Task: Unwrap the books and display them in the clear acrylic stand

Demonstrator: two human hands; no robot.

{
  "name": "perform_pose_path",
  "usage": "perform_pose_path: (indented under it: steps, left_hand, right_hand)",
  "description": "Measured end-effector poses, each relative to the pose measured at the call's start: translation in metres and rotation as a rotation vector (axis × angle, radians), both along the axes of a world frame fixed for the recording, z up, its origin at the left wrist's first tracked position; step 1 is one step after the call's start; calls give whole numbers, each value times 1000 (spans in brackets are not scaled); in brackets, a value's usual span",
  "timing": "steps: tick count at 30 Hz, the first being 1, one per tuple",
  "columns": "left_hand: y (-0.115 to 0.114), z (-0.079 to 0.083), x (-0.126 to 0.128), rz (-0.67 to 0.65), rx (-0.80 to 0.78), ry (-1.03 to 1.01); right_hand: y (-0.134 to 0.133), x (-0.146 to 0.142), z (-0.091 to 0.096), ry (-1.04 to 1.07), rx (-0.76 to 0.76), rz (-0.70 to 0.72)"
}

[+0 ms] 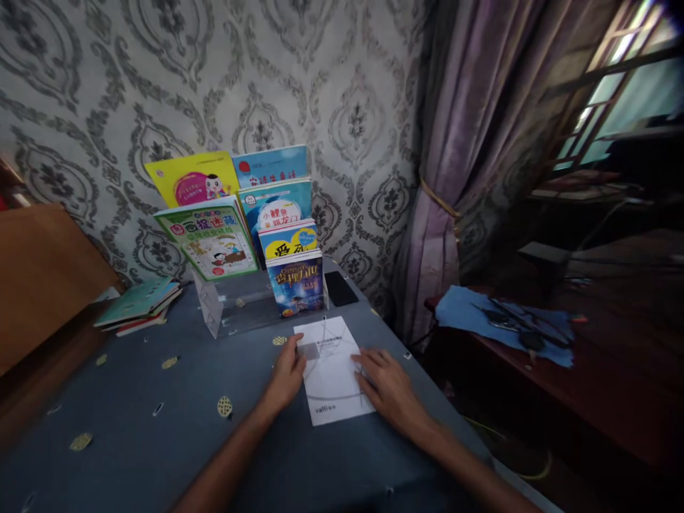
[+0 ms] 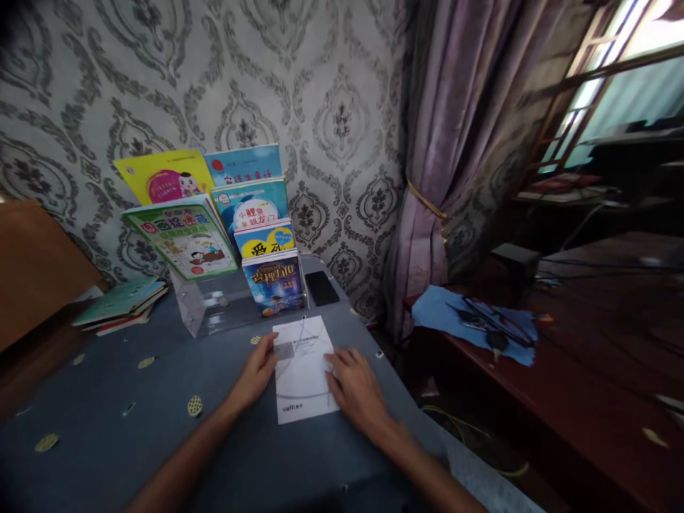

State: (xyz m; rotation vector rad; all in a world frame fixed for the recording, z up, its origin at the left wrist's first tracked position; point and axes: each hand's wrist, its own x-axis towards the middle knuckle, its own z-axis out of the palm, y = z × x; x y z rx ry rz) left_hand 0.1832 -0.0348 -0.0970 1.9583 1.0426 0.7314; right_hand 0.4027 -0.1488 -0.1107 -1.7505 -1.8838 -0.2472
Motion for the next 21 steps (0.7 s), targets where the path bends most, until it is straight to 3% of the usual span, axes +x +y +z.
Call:
perform_pose_path:
  steps: [3, 6, 8, 12, 15, 19, 21]
  left_hand:
    - [12, 9, 5, 119, -245, -214]
    - [19, 17, 4, 317, -485, -406]
    - [20, 18, 2, 366, -591, -495]
    - [11, 12, -2, 124, -758, -549]
    - [1, 14, -1, -29, -772, -551]
    - [-4, 41, -3, -108, -642, -546]
    - [-4, 62, -7, -143, -510, -540]
  right_hand:
    - [-1, 0, -3, 27, 23, -10]
    - [-1, -1, 0, 73, -39, -5]
    - [-2, -2, 4, 116, -88, -6]
    - [-3, -3, 4, 244, -128, 59]
    - [-1, 2, -2, 394, -113, 97]
    - [13, 10, 3, 723, -147, 59]
    - [22, 10, 20, 898, -179, 157]
